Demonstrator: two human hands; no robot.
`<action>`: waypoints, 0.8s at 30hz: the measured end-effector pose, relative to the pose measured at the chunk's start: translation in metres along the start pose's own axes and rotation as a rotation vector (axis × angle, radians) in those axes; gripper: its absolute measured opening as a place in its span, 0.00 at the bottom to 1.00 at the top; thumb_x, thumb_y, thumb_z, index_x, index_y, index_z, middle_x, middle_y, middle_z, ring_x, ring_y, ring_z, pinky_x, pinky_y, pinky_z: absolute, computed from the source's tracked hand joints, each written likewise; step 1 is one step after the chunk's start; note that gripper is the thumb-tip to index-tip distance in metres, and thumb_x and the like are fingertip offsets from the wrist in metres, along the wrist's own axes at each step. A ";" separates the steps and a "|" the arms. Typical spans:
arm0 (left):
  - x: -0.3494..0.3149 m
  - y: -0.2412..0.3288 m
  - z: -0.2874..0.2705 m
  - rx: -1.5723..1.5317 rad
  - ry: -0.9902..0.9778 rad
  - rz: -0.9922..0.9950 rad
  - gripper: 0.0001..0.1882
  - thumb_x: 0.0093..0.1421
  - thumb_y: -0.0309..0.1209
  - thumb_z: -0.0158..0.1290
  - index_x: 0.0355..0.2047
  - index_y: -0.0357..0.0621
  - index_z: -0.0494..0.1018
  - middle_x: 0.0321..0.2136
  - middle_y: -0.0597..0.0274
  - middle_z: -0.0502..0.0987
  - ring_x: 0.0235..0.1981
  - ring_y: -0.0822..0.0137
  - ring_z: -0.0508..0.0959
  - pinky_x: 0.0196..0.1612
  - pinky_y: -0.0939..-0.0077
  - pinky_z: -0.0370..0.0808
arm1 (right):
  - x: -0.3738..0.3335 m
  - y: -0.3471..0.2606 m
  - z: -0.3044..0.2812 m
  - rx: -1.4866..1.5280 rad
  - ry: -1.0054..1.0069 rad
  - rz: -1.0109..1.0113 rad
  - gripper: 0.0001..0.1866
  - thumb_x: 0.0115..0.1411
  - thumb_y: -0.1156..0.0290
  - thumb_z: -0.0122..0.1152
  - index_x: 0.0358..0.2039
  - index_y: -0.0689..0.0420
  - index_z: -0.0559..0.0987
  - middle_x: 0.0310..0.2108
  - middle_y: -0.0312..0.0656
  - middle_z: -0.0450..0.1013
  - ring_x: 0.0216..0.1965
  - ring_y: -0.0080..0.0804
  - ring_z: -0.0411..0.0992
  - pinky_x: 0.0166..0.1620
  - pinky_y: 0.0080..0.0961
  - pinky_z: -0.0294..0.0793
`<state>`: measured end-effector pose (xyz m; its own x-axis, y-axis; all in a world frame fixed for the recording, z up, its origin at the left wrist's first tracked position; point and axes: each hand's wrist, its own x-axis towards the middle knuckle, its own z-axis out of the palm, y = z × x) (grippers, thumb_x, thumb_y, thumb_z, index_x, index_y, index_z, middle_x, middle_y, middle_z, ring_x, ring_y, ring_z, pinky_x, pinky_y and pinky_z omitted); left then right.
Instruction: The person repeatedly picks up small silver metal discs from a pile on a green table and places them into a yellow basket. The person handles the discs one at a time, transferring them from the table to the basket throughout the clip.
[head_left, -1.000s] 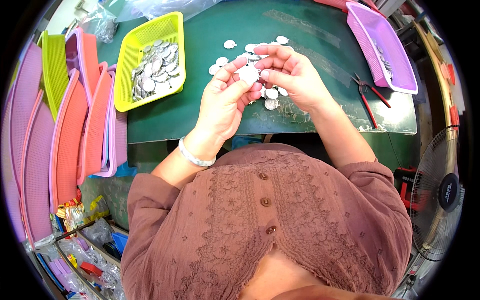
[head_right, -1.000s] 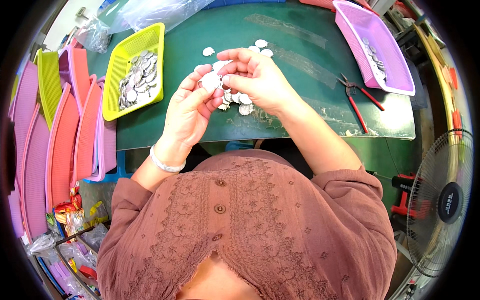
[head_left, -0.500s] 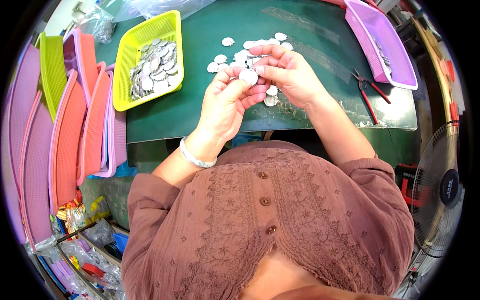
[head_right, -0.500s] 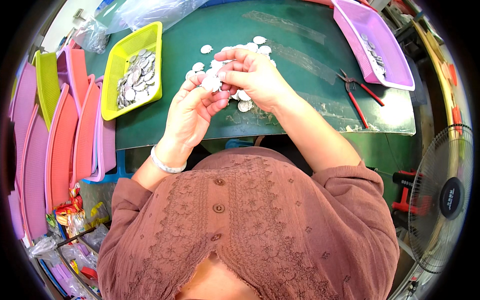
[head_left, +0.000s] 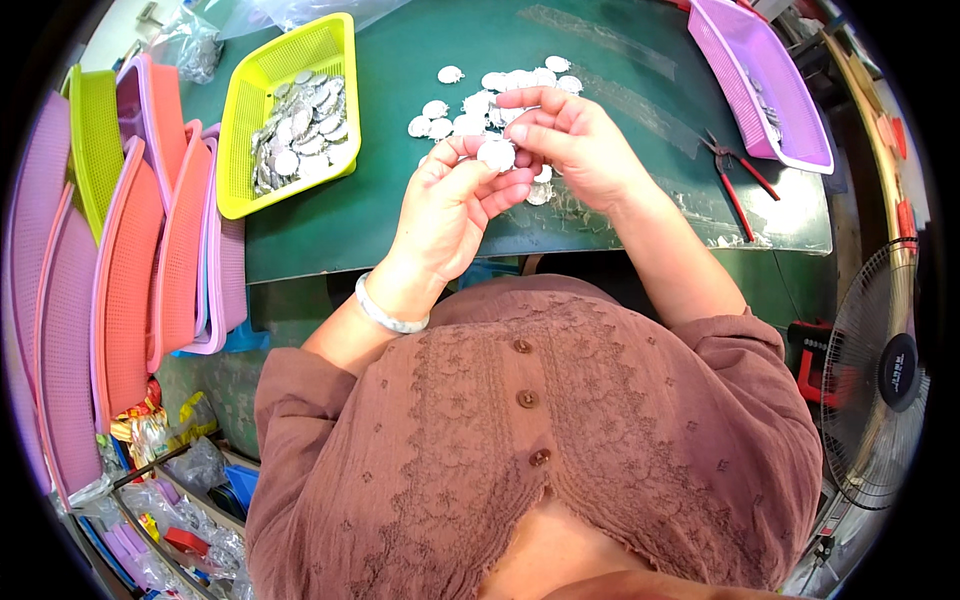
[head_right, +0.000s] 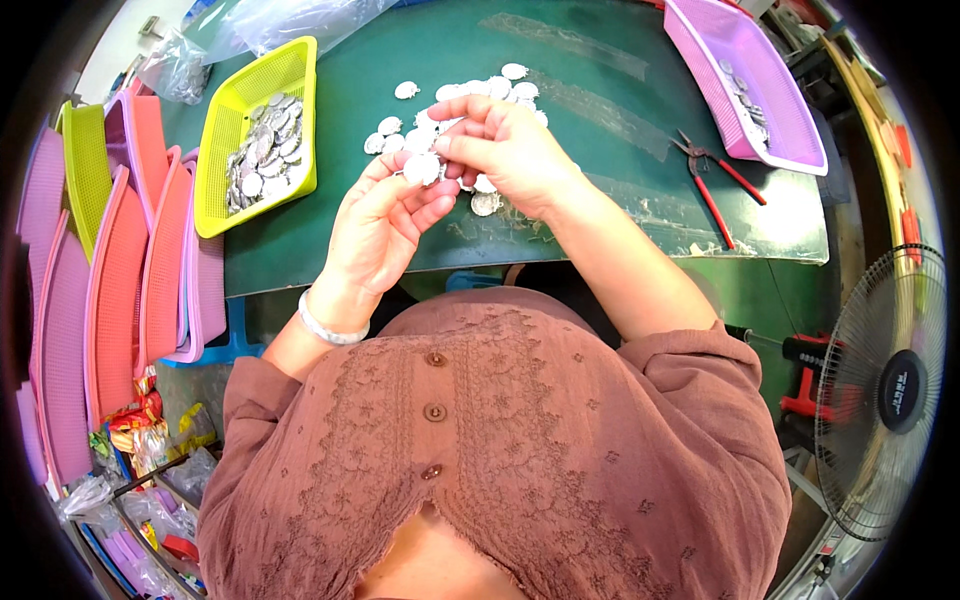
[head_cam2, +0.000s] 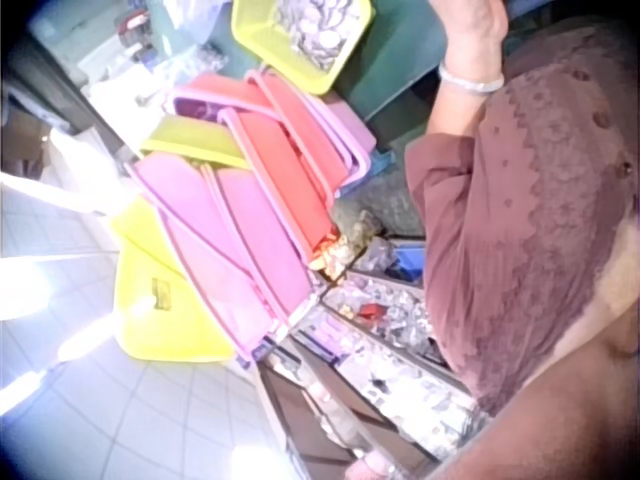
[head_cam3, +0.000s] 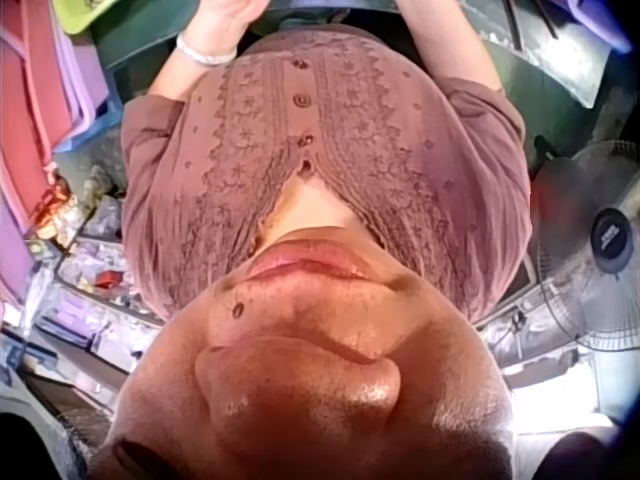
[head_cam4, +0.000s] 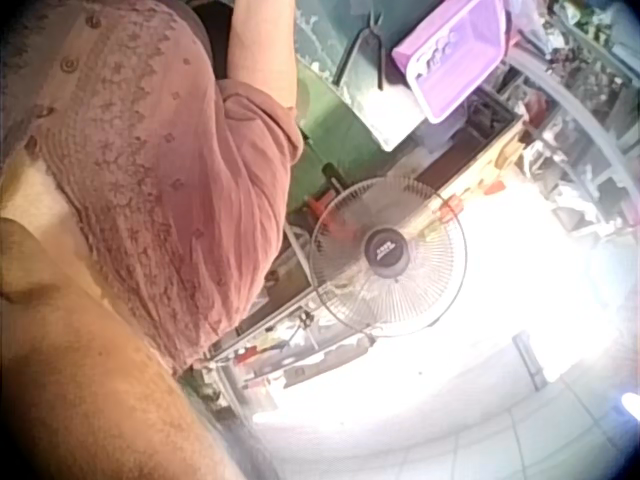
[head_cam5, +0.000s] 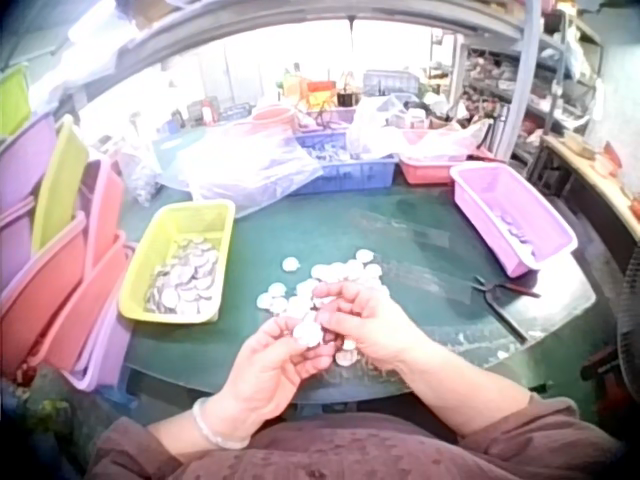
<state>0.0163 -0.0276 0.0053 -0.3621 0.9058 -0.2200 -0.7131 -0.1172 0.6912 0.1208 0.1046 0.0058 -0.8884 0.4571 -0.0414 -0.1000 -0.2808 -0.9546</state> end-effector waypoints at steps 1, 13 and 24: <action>0.000 -0.002 -0.003 -0.019 -0.004 -0.003 0.08 0.55 0.20 0.44 0.36 0.38 0.62 0.33 0.53 0.72 0.33 0.60 0.77 0.38 0.69 0.76 | 0.000 -0.002 -0.003 -0.056 0.027 -0.034 0.17 0.54 0.75 0.54 0.46 0.62 0.69 0.28 0.34 0.71 0.26 0.18 0.67 0.30 0.13 0.66; 0.003 -0.007 -0.029 -0.009 0.025 -0.177 0.07 0.54 0.25 0.45 0.34 0.41 0.66 0.28 0.59 0.71 0.33 0.61 0.74 0.36 0.72 0.73 | -0.019 0.023 -0.020 -1.283 0.068 -0.405 0.22 0.45 0.74 0.58 0.44 0.56 0.70 0.27 0.42 0.71 0.32 0.41 0.69 0.35 0.33 0.69; 0.004 -0.013 -0.015 0.166 0.015 -0.317 0.08 0.56 0.29 0.49 0.34 0.39 0.68 0.25 0.62 0.71 0.19 0.77 0.67 0.20 0.86 0.62 | -0.016 0.026 -0.026 -0.653 0.301 -0.291 0.20 0.49 0.79 0.53 0.45 0.62 0.68 0.25 0.41 0.71 0.23 0.27 0.70 0.28 0.21 0.70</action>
<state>0.0154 -0.0288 -0.0149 -0.1477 0.8805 -0.4505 -0.6847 0.2377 0.6890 0.1438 0.1116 -0.0255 -0.6973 0.6723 0.2484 0.0567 0.3972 -0.9160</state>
